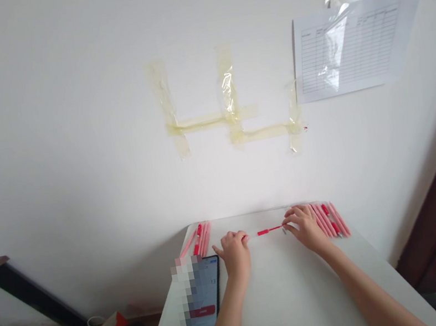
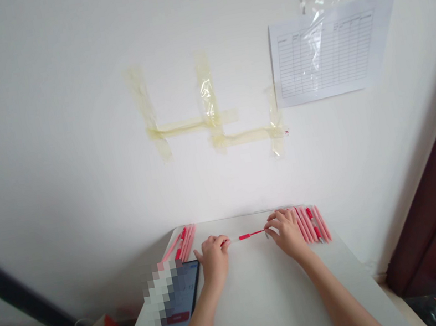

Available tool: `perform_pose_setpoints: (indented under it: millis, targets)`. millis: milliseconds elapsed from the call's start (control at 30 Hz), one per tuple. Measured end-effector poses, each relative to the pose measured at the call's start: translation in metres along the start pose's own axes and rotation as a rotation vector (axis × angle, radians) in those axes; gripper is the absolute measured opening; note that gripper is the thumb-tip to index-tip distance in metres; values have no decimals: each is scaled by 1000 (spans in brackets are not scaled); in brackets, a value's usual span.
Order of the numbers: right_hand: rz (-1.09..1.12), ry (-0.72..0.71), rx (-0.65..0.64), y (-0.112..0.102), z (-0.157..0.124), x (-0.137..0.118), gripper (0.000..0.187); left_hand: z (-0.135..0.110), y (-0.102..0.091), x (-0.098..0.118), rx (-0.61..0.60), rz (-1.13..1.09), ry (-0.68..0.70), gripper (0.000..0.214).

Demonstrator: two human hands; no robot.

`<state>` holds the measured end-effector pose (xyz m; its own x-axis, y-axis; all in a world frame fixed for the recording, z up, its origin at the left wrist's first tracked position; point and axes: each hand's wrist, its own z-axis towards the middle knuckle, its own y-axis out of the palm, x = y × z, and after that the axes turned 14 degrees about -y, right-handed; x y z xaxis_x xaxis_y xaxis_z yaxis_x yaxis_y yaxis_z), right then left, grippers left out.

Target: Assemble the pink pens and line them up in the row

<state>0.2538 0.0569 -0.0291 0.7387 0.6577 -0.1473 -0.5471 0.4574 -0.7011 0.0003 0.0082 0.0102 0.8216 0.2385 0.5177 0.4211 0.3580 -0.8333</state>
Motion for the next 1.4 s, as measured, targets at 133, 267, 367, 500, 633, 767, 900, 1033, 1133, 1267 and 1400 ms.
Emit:
perform_pose_setpoints:
  millis: [133,267,367,500,633,767,900,1033,1133,1267,1400]
  targets:
    - [-32,46,41,-4,-1,7,12,1,-2,-1,39,31,-26,23]
    - [-44,75,61,-8,-1,10,13,3,-4,-2,74,46,-60,25]
    - [-50,104,76,-10,-1,11,15,4,-6,-3,82,63,-88,25]
    - [-50,116,82,-11,-1,11,15,4,-7,-2,103,100,-105,27]
    - [-23,45,27,-11,1,2,11,3,-8,-1,112,127,-104,29]
    - [-28,24,-64,-9,2,-11,9,2,-9,0,101,132,-106,29]
    - [-61,27,-154,-10,5,-22,9,2,-8,0,91,115,-106,29]
    - [-39,3,-236,-15,8,-31,14,2,-7,0,84,99,-103,28]
    - [-13,-10,-279,-19,9,-35,19,2,-7,0,84,97,-98,28]
    - [-23,-5,-269,-18,9,-35,18,2,-6,0,80,99,-86,27]
    - [-52,-26,-230,-11,8,-33,12,1,-6,1,78,92,-87,27]
